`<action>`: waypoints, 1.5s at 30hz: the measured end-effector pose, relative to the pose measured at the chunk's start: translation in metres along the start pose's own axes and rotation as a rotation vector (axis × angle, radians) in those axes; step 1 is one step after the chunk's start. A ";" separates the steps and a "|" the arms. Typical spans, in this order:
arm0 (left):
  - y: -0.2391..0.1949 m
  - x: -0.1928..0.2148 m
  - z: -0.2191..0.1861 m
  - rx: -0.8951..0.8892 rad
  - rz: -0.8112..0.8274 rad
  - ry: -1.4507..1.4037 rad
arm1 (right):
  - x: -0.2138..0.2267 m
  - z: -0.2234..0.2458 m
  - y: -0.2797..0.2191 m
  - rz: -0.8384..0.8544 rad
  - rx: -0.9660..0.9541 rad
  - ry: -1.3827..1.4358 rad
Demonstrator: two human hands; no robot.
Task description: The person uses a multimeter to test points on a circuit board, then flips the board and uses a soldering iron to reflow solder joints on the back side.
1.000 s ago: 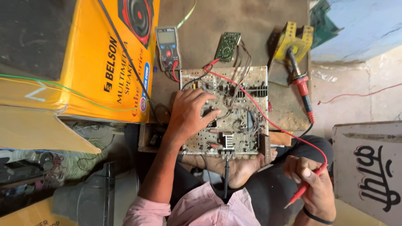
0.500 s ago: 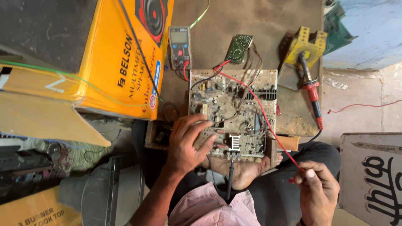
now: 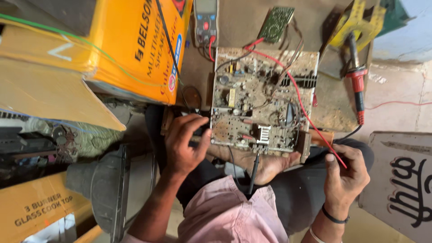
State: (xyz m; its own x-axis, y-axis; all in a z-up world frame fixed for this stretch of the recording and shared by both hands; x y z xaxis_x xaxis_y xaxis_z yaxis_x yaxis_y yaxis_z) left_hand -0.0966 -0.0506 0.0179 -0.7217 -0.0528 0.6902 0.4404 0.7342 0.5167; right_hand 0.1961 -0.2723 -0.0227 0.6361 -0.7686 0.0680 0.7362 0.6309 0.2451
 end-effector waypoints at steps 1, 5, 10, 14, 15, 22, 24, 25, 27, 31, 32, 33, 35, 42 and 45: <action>-0.006 0.002 0.003 0.029 0.006 0.021 | 0.002 -0.004 -0.003 -0.002 -0.030 0.005; -0.029 -0.005 0.013 0.123 0.084 0.017 | 0.008 -0.017 -0.014 -0.014 -0.153 0.119; -0.069 -0.021 0.029 0.135 0.027 0.013 | 0.020 -0.026 -0.018 -0.030 -0.495 0.816; -0.110 -0.025 0.067 0.204 -0.013 0.100 | 0.014 -0.028 -0.021 0.080 -0.623 0.861; -0.122 -0.025 0.079 0.230 -0.026 0.140 | 0.011 -0.030 -0.025 0.074 -0.643 0.804; -0.213 -0.030 0.131 0.763 0.221 0.345 | -0.006 -0.036 -0.044 0.190 -0.429 -0.008; -0.221 -0.031 0.139 0.791 0.323 0.401 | -0.007 -0.039 -0.044 0.269 -0.376 -0.180; -0.215 -0.032 0.145 0.753 0.336 0.420 | -0.007 -0.042 -0.042 0.283 -0.363 -0.268; -0.200 -0.033 0.156 0.746 0.409 0.452 | -0.003 -0.046 -0.037 0.313 -0.335 -0.448; -0.155 -0.027 0.156 0.651 0.665 0.612 | 0.011 -0.043 -0.028 0.493 -0.224 -0.489; -0.142 -0.024 0.150 0.567 0.735 0.683 | 0.019 -0.041 -0.027 0.487 -0.273 -0.478; -0.132 -0.021 0.141 0.501 0.803 0.670 | 0.026 -0.040 -0.026 0.480 -0.322 -0.466; -0.115 -0.010 0.120 0.366 0.935 0.643 | 0.041 -0.034 -0.023 0.355 -0.313 -0.386; -0.055 0.008 0.060 0.154 0.576 0.098 | 0.064 -0.003 -0.014 -0.080 -0.253 0.245; -0.033 0.000 0.051 -0.012 0.354 0.230 | 0.033 0.000 -0.003 0.087 -0.116 -0.079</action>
State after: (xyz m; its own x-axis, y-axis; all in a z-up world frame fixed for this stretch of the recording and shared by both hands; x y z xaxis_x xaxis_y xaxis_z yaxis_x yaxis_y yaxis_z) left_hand -0.1385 -0.0408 -0.0250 -0.3875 0.0505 0.9205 0.6466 0.7266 0.2323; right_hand 0.2150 -0.2992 -0.0213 0.6815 -0.7139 0.1610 0.7040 0.6996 0.1225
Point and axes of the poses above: each hand's wrist, its own y-axis towards the middle knuckle, its own x-axis out of the back of the hand, z = x × y, the point moved 3 cm from there along y, towards the middle knuckle, and after that the axes turned 15 degrees about y, right-handed, at the moved point
